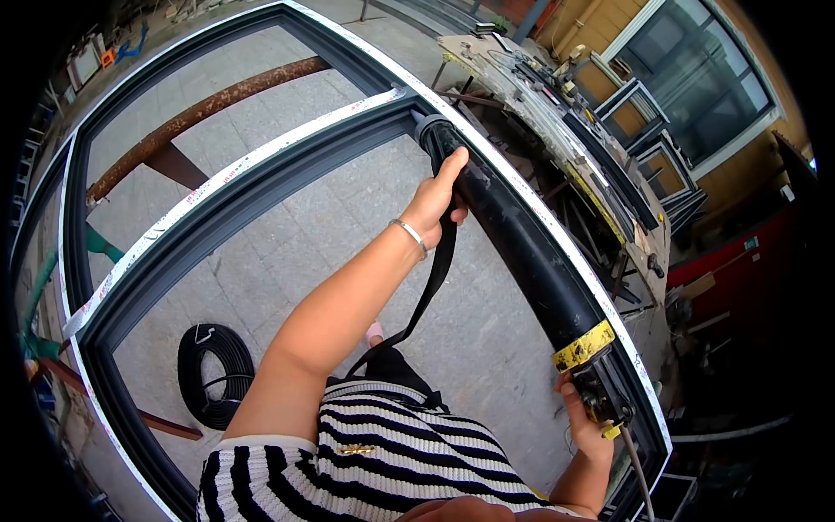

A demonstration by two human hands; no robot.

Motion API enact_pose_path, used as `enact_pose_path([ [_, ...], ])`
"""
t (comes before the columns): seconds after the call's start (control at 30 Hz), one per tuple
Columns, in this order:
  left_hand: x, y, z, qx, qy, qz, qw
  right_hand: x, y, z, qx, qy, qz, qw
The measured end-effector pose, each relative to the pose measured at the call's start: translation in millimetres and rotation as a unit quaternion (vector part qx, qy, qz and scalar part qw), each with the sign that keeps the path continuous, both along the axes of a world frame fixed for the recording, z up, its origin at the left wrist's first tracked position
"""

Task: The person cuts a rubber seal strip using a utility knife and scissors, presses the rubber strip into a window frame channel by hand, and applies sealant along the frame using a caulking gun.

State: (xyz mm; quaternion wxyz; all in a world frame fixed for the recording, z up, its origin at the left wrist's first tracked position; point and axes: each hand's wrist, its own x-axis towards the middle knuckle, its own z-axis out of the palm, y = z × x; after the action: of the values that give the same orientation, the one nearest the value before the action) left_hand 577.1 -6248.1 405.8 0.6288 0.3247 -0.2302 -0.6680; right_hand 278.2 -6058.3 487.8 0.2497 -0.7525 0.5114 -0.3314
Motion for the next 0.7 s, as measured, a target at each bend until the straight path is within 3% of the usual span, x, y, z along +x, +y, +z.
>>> enact_pose_path([
  [0.43, -2, 11, -9, -0.064, 0.094, -0.015, 0.993, 18, 5, 27, -0.058, 0.143, 0.015, 0.988],
  [0.47, -3, 13, -11, -0.065, 0.105, -0.015, 0.992, 15, 5, 31, -0.055, 0.162, 0.069, 0.983],
  [0.6, -6, 13, -29, -0.058, 0.123, -0.024, 0.990, 10, -9, 20, -0.142, 0.228, 0.117, 0.956],
  [0.7, -13, 14, -31, -0.004, 0.076, 0.017, 0.997, 0, -19, 6, -0.194, 0.267, 0.139, 0.934],
])
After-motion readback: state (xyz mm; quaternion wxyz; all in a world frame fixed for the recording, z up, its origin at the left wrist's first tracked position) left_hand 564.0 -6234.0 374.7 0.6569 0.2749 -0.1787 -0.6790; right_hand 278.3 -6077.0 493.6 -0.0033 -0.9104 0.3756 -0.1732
